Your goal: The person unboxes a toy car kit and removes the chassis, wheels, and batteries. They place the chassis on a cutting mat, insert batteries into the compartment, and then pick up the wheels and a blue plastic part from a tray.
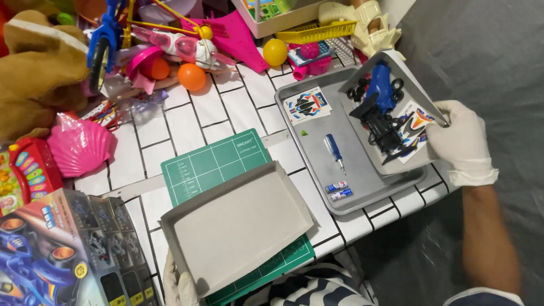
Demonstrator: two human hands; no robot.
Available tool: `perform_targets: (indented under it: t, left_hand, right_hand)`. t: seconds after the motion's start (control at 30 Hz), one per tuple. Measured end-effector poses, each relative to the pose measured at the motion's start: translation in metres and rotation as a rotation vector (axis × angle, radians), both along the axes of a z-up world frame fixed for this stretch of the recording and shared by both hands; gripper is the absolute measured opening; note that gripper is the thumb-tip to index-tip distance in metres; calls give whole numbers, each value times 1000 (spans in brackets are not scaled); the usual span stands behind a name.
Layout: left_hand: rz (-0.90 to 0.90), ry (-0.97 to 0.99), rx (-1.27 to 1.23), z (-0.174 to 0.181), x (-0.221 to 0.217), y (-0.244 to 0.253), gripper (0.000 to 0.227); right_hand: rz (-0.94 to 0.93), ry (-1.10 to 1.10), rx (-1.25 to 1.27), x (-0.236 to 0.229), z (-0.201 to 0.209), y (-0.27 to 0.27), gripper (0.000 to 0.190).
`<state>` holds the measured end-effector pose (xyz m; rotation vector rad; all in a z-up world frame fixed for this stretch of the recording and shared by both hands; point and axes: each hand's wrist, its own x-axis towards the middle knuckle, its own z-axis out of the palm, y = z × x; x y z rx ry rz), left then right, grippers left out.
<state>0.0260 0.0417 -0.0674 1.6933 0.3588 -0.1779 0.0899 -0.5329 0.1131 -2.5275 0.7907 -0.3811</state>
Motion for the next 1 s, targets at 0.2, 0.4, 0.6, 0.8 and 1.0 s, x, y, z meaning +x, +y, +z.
perform_targets:
  t: [0.2,0.4,0.6,0.8,1.0]
  left_hand:
    - [105,7,-164,50,29,-39,116]
    - [297,82,-113,85,20,-57,102]
    - [322,41,-147,93,20,-63,95]
    - [357,-30,-130,68,17,-57,92]
    - [186,-118,-159,-20,17,-16,99]
  right_hand:
    - [-71,-12,-124,-9,-4,23,41]
    - [-10,-37,-482,-16,-38,8,32]
    - [-48,25,-725,-19,-43,11,36]
    - [-54,-11,-850,-17,-42,22,38]
    - [-57,-73,-867,-17,-32,36,36]
